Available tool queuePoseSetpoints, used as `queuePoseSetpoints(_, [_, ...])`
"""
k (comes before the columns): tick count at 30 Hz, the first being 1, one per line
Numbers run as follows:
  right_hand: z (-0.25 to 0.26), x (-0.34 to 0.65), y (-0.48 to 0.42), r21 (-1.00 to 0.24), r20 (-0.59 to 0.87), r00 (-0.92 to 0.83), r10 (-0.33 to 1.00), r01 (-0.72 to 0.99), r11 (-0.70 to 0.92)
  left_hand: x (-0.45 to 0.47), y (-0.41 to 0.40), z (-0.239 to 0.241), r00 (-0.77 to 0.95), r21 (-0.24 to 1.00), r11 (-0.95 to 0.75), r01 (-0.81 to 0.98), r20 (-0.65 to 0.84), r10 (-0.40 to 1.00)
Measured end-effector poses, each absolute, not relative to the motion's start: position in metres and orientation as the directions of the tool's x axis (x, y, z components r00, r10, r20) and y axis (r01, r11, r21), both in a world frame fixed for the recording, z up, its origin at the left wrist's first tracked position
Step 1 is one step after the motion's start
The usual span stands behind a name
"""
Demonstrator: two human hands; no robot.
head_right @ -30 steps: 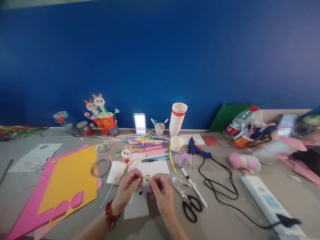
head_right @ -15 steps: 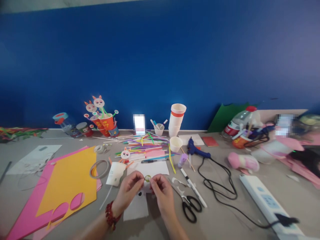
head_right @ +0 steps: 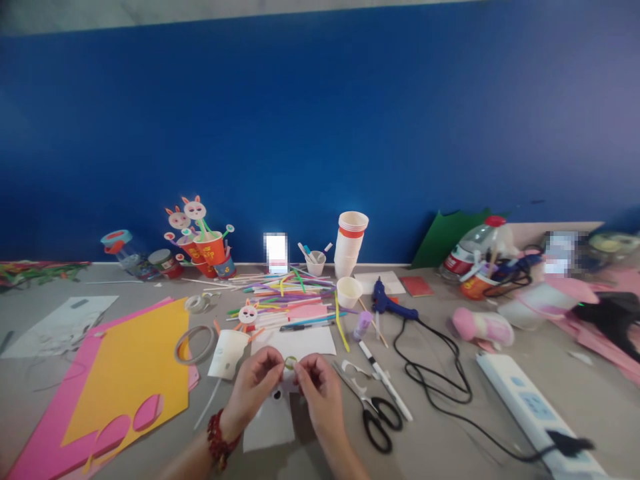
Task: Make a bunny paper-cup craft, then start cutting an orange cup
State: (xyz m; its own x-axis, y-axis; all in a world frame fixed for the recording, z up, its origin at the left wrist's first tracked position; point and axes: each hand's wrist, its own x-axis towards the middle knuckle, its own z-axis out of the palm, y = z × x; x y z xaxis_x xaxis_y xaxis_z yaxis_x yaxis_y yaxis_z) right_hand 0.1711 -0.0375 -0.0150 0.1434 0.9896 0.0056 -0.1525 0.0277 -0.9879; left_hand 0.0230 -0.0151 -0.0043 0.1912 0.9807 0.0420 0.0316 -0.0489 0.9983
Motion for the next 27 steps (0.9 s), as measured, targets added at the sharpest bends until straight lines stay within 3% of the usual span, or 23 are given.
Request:
queuePoseSetpoints(8, [-0.0154,0.1706,-0.0385,-0.987,-0.003,0.141,0.99,-0.158,0.019,0.0241,-0.0138,-0.0037,0.203,1.0,-0.014,-0.008,0.015,0.979])
queuePoseSetpoints(27, [-0.0172,0.1689,-0.0375,-0.994,0.052,0.124,0.991,-0.088,0.063,0.023,-0.0157,-0.0089,0.206,0.994,-0.073,0.08,0.055,0.977])
